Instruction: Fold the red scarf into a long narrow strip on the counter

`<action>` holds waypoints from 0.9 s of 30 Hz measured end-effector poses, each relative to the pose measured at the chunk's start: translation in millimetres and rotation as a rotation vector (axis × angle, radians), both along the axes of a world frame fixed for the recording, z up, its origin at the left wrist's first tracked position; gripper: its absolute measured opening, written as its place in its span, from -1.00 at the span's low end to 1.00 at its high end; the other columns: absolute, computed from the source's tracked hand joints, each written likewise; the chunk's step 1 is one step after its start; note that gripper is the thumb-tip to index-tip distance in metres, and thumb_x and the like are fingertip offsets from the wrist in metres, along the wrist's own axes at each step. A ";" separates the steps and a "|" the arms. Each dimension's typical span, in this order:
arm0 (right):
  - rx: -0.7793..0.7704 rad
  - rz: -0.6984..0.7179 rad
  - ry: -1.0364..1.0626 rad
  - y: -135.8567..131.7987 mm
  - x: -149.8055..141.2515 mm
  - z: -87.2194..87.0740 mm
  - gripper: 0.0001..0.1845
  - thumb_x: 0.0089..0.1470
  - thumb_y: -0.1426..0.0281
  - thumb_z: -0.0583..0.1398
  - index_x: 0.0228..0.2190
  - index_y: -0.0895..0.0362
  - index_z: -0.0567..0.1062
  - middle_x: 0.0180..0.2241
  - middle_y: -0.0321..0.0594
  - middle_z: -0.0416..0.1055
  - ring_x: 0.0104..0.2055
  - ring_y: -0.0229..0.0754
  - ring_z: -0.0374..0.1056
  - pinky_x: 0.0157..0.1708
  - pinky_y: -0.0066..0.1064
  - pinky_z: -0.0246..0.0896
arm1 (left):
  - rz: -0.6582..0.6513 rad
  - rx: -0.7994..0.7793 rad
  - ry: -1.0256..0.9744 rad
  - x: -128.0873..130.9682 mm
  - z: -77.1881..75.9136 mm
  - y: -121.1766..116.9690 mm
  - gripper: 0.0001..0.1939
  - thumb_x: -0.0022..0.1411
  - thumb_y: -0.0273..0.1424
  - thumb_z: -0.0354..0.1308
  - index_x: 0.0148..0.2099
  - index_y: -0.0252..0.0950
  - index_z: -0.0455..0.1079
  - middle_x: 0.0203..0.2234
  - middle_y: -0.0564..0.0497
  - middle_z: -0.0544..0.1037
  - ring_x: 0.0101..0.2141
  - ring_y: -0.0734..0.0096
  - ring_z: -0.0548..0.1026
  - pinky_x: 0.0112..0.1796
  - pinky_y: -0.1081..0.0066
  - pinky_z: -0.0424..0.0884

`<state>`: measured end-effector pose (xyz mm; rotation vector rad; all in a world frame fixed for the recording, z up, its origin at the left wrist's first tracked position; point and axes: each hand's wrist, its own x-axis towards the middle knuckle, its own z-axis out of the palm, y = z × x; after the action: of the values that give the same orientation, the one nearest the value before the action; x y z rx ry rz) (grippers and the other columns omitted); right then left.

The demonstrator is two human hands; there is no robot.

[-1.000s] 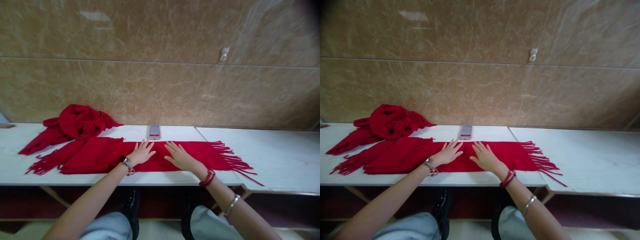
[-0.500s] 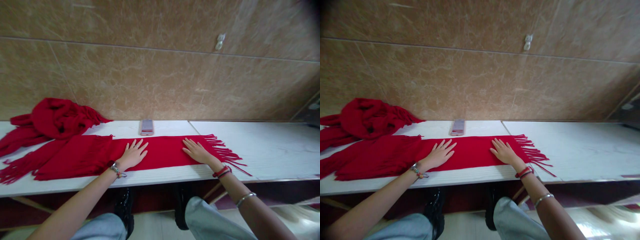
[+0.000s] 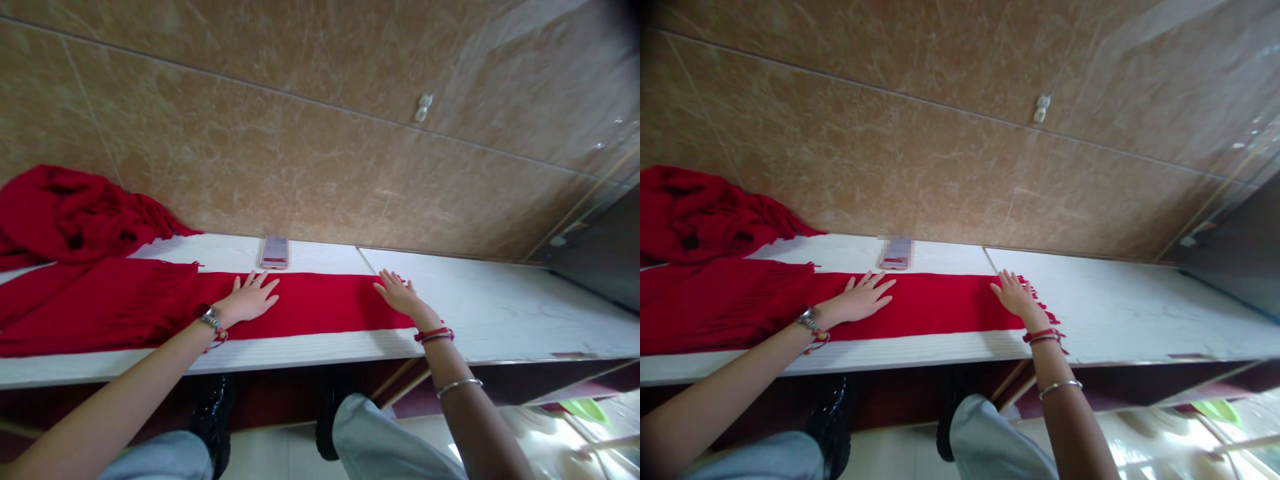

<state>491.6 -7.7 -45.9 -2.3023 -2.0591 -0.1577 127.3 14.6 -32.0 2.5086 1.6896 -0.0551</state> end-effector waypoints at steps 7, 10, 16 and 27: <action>-0.011 0.324 0.122 21.8 -117.0 23.8 -0.39 0.20 0.14 -0.17 0.19 0.19 0.00 0.24 -0.01 -0.15 0.27 0.02 -0.27 0.13 0.14 -0.29 | -0.071 -0.028 -0.035 43.6 1.8 5.0 -0.41 0.27 -0.18 -0.32 0.28 -0.30 -0.08 0.26 -0.16 -0.17 0.23 0.06 -0.21 0.07 -0.14 -0.09; -0.107 0.415 0.162 31.2 -146.7 11.2 -0.40 0.20 0.14 -0.18 0.20 0.12 -0.02 0.25 -0.09 -0.17 0.27 -0.01 -0.29 0.13 0.13 -0.29 | -0.053 -0.101 -0.005 49.6 2.4 7.7 -0.41 0.25 -0.22 -0.30 0.28 -0.29 -0.11 0.25 -0.16 -0.19 0.23 0.04 -0.21 0.04 -0.18 -0.08; -0.200 0.458 0.140 39.7 -142.8 -3.9 -0.45 0.22 0.19 -0.20 0.20 0.04 -0.06 0.27 -0.20 -0.24 0.27 -0.03 -0.33 0.13 0.13 -0.32 | -0.066 -0.179 -0.007 37.1 3.4 12.1 -0.39 0.23 -0.11 -0.29 0.29 -0.15 -0.15 0.26 -0.05 -0.23 0.23 0.09 -0.23 0.08 -0.12 -0.12; -0.138 0.254 -0.054 29.8 -22.4 -22.8 -0.50 0.23 0.30 -0.22 0.17 0.07 0.07 0.25 -0.13 -0.17 0.26 -0.01 -0.26 0.08 0.17 -0.19 | -0.072 -0.207 0.002 31.2 -6.2 18.8 -0.38 0.23 -0.05 -0.32 0.30 -0.06 -0.22 0.26 0.05 -0.30 0.23 0.09 -0.29 0.08 -0.15 -0.22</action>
<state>469.2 22.0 -68.8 -2.1012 -2.4369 -0.0695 158.5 33.4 -38.2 2.4142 1.5086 -0.2271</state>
